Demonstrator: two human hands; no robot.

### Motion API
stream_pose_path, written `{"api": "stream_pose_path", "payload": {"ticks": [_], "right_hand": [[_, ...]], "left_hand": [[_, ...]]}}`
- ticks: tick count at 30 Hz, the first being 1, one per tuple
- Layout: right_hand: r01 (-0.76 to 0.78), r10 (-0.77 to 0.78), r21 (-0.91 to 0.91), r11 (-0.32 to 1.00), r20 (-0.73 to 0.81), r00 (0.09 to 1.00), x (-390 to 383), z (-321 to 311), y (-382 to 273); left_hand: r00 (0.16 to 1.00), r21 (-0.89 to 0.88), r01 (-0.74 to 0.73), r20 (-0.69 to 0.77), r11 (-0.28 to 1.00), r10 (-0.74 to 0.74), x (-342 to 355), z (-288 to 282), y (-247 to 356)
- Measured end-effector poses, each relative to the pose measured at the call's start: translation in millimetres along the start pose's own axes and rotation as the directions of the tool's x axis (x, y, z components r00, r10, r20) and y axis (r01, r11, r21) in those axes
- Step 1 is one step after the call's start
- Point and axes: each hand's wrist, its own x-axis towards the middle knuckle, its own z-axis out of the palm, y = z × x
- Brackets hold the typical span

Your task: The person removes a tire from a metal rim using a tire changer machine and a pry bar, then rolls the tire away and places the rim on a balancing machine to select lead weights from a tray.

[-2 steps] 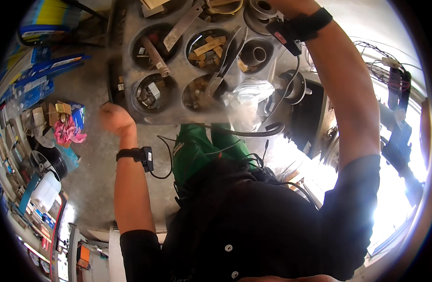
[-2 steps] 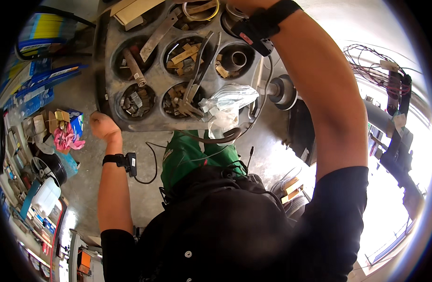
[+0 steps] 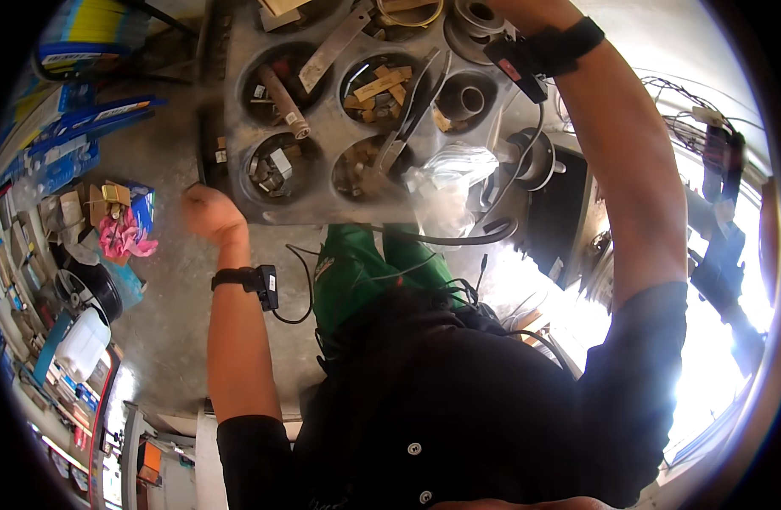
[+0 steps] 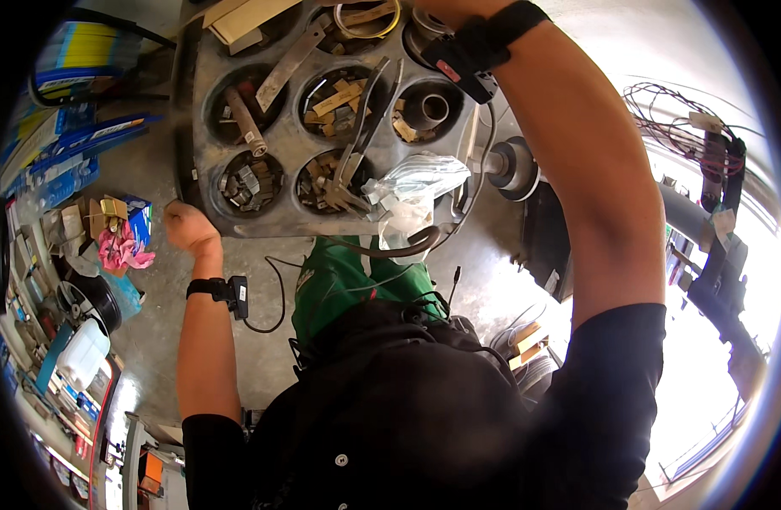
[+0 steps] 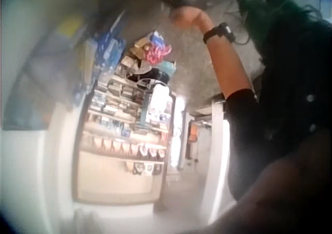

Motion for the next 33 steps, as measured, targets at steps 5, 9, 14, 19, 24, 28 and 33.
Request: {"api": "stream_pose_path", "payload": {"ticks": [5, 9, 14, 19, 24, 28, 33], "right_hand": [[-0.079, 0.076, 0.032, 0.996, 0.083, 0.994, 8, -10, 0], [0.008, -0.008, 0.032, 0.999, -0.001, 1.000, 7, -3, 15], [0.051, -0.048, 0.036, 0.998, -0.076, 0.996, -6, 3, 10], [-0.103, 0.102, -0.121, 0.987, -0.012, 0.995, -13, 30, -7], [-0.186, 0.189, -0.186, 0.965, 0.001, 0.982, -27, 51, -33], [-0.198, 0.180, -0.201, 0.960, -0.102, 0.978, -35, 35, -63], [0.034, -0.120, -0.209, 0.977, -0.417, 0.901, -52, 52, -79]], "left_hand": [[1.000, 0.039, 0.009, -0.014, 0.999, -0.009, -1, -1, 1], [0.999, 0.043, -0.037, -0.032, 0.998, 0.038, 0, 3, 2], [1.000, 0.051, -0.001, 0.003, 0.999, 0.001, 1, 6, 5], [0.997, 0.051, -0.057, -0.054, 0.997, 0.060, -1, 5, -7], [0.998, 0.048, -0.059, -0.021, 0.997, 0.060, 2, 7, -8], [0.999, -0.002, -0.031, -0.027, 1.000, 0.031, -2, -3, 8], [1.000, -0.035, 0.029, -0.002, 0.999, -0.029, -3, -6, 12]]}}
